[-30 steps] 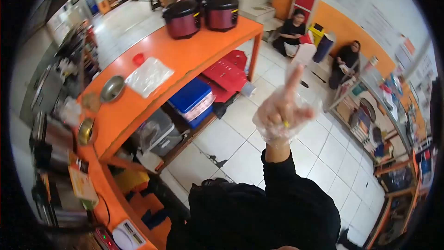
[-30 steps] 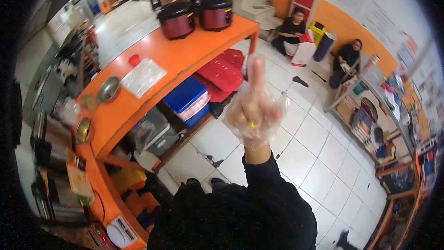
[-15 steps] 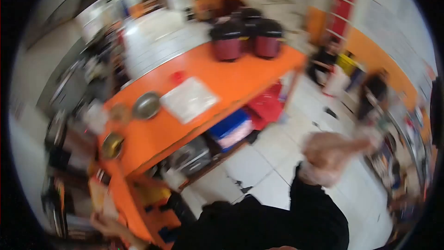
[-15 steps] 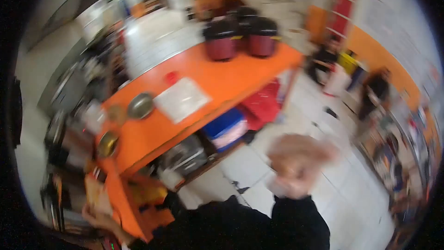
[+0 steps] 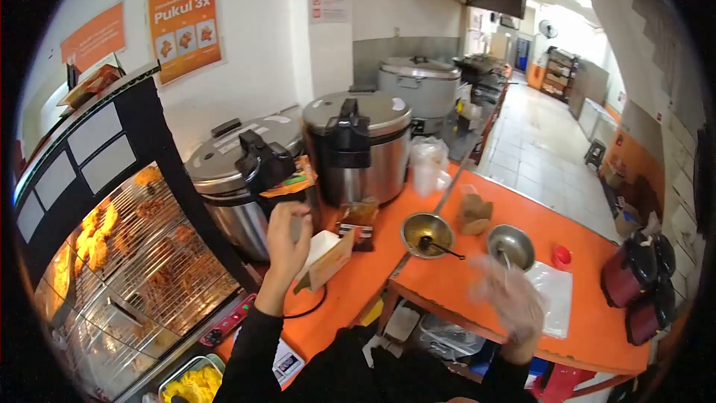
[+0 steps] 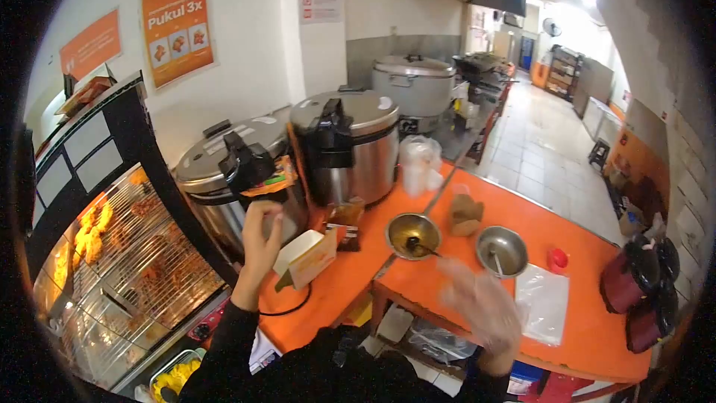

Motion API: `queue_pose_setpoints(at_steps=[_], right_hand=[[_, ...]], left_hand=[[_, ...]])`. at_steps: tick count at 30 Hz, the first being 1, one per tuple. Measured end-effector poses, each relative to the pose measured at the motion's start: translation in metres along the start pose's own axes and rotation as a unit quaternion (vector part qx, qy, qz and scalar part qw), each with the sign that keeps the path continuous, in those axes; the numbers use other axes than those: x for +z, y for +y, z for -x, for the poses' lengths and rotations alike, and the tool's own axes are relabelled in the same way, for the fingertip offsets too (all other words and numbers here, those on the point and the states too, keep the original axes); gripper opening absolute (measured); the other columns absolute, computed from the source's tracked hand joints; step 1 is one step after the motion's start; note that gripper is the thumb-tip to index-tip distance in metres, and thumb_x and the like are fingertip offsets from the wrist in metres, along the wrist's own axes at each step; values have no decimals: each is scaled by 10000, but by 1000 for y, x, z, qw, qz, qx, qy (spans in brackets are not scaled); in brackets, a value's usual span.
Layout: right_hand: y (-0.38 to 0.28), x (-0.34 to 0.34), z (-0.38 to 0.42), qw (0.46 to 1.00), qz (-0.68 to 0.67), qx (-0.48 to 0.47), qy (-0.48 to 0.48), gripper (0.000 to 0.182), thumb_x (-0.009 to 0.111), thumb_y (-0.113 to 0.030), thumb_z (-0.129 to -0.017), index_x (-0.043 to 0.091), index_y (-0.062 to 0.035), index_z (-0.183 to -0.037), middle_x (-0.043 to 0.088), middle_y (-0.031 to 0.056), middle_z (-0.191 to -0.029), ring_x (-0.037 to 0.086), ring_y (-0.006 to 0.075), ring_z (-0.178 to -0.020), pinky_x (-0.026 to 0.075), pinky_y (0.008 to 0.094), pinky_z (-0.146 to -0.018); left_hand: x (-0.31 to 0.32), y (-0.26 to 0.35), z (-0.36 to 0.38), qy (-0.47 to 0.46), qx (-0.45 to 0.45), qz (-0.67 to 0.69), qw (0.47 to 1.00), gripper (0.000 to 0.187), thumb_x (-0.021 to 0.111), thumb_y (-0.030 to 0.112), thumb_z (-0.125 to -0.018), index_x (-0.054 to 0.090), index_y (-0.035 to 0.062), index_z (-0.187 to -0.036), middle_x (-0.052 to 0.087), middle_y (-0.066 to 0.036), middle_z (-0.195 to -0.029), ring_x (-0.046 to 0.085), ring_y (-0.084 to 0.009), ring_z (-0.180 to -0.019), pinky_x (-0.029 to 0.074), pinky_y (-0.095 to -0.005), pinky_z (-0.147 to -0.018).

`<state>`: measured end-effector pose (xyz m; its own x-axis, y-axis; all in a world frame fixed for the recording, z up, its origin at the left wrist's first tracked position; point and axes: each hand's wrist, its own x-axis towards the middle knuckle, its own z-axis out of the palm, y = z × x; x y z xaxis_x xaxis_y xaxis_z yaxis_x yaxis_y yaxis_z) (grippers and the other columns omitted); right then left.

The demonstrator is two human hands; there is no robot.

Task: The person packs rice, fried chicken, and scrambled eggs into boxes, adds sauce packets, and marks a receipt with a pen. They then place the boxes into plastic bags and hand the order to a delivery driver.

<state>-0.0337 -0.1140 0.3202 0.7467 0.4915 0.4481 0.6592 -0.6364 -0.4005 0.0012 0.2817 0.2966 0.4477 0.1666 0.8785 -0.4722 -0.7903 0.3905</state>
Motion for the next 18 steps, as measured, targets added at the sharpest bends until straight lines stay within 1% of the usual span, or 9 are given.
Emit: queue_pose_setpoints(at_steps=[1, 3, 5, 8, 11, 14, 15, 17, 18], right_hand=[[9, 24, -28, 960, 186, -157, 138, 543, 634, -265, -802, 477, -52, -1277, 603, 149, -1009, 583, 265, -907, 442, 369, -812], [-21, 32, -124, 994, 105, 14, -35, 554, 592, -314, -833, 442, -68, -1306, 472, 162, -1299, 452, 332, -1183, 367, 414, -962], [1, 72, -192, 980, 154, -116, 49, 563, 534, -379, -853, 419, -70, -1310, 403, 185, -1360, 408, 342, -1234, 269, 437, -1068], [18, 115, -290, 971, 182, -131, 81, 551, 566, -382, -835, 461, -73, -1279, 429, 159, -1346, 415, 332, -1232, 277, 441, -1068], [49, 155, -345, 965, 137, -209, 82, 464, 602, -362, -814, 538, -150, -1221, 438, 130, -1339, 424, 330, -1222, 341, 440, -1032], [82, 162, -382, 858, 195, -437, 190, 381, 662, -272, -764, 599, -318, -1138, 479, 57, -1235, 517, 299, -1047, 473, 418, -897], [89, 157, -397, 853, 199, -441, 196, 381, 662, -272, -764, 599, -318, -1138, 479, 57, -1235, 517, 299, -1047, 473, 418, -897], [98, 155, -414, 799, 142, -557, 175, 419, 687, -272, -732, 597, -327, -1137, 473, 47, -1205, 518, 292, -1008, 472, 433, -893], [94, 149, -420, 805, 148, -552, 160, 461, 700, -281, -711, 578, -353, -1150, 471, 58, -1193, 522, 292, -1005, 488, 438, -860]], left_hand=[[2, -2, -10, -21, 5, -14, 1000, 134, 597, 16, -783, 561, 22, -911, 567, -115, -903, 548, -274, -846, 429, -341, -745], [9, -6, -35, -54, 49, -52, 996, 162, 603, 52, -789, 554, 38, -943, 560, -110, -940, 528, -297, -892, 410, -363, -784], [17, -4, -57, -71, 54, -56, 994, 169, 605, 70, -791, 554, 45, -950, 558, -105, -959, 523, -297, -910, 401, -370, -794], [23, -3, -93, -76, 95, -75, 990, 178, 607, 95, -792, 554, 58, -958, 553, -99, -985, 517, -294, -931, 391, -378, -798], [24, -8, -121, -76, 120, -104, 984, 183, 608, 108, -788, 556, 66, -958, 549, -96, -974, 514, -292, -917, 391, -382, -778], [26, -13, -156, -74, 159, -152, 973, 168, 610, 103, -775, 556, 65, -929, 537, -84, -931, 518, -284, -876, 391, -376, -760], [29, -13, -172, -67, 165, -155, 972, 168, 610, 103, -775, 556, 65, -929, 537, -84, -931, 518, -284, -876, 391, -376, -760], [34, -15, -200, -77, 190, -179, 962, 157, 607, 101, -775, 555, 63, -918, 533, -86, -918, 519, -275, -865, 394, -369, -754], [41, -15, -217, -56, 227, -192, 953, 153, 608, 99, -769, 560, 71, -911, 535, -80, -905, 523, -269, -848, 393, -365, -734]])
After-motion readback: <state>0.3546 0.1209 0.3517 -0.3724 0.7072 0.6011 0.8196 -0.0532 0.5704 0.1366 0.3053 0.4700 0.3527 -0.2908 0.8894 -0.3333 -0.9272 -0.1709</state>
